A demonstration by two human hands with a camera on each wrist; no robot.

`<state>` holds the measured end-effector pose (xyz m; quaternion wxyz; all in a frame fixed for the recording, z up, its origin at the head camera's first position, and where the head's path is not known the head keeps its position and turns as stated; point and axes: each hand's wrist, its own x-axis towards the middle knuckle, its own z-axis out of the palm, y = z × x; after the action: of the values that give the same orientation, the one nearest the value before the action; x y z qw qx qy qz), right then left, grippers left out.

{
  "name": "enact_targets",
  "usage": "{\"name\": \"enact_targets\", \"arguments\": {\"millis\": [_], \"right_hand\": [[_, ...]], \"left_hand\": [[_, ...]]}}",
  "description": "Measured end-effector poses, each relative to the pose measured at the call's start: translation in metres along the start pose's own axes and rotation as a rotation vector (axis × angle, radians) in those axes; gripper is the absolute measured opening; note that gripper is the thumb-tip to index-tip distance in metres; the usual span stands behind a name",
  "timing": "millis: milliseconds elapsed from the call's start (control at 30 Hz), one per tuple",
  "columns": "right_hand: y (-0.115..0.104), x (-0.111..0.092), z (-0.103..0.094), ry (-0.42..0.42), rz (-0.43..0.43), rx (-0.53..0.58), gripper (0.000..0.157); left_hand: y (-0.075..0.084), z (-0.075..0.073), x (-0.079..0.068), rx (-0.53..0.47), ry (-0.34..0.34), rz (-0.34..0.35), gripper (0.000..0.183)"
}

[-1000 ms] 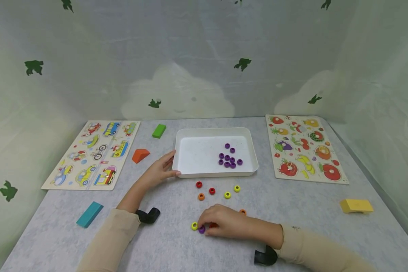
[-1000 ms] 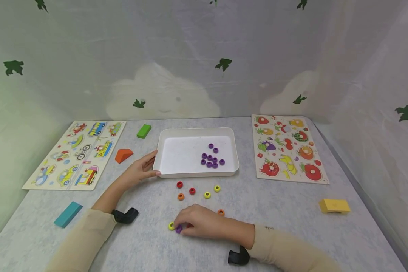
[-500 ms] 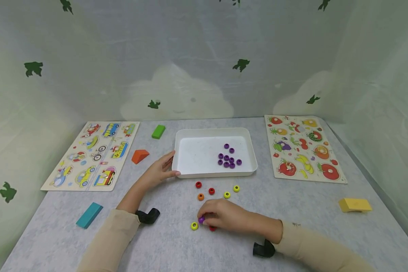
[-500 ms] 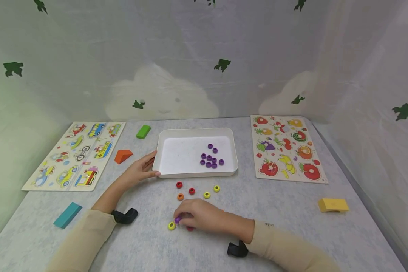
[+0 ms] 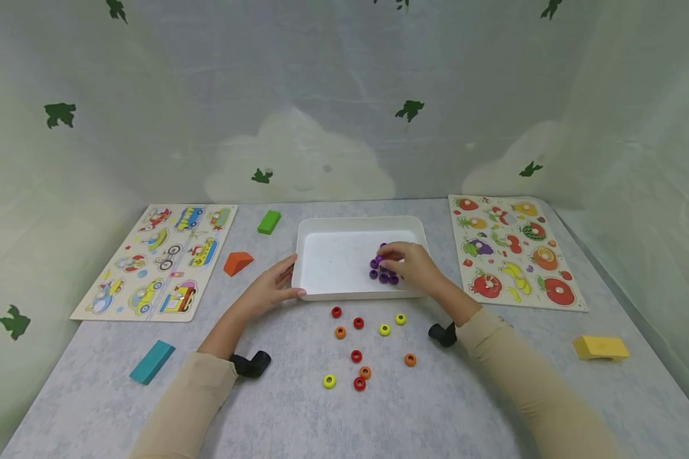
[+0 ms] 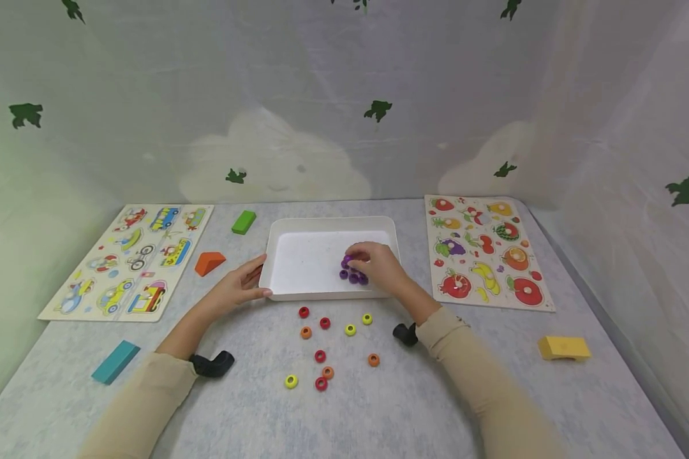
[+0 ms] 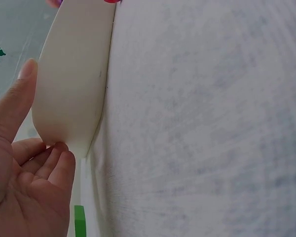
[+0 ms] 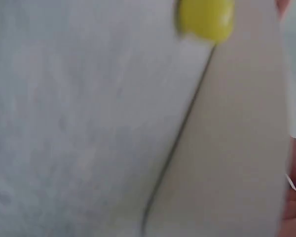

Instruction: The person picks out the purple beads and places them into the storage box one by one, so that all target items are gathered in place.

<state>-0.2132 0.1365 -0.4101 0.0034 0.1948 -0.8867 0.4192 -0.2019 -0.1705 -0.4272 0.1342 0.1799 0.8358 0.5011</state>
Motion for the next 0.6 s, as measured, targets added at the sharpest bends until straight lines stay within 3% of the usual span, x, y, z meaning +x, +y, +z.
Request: {"name": "enact_targets", "arguments": {"millis": [167,333,500,600], "right_hand": [[0.019,0.014,-0.004,-0.034,0.142,-0.021,0.023],[0.025,0.020,-0.002,-0.066,0.160,-0.121,0.019],[0.019,0.018,-0.005,-0.084,0.193,-0.147,0.024],[0.011,0.013,-0.018,-0.066,0.167,-0.189,0.031]], "left_hand": [[0.007,-0.001,-0.004,-0.053,-0.010,-0.015,0.086],[0.021,-0.001,-0.011,-0.080,-0.021,-0.017,0.082],[0.026,-0.001,-0.011,-0.037,-0.025,-0.037,0.082],[0.021,-0.004,-0.008,0.093,-0.017,-0.050,0.082]]}}
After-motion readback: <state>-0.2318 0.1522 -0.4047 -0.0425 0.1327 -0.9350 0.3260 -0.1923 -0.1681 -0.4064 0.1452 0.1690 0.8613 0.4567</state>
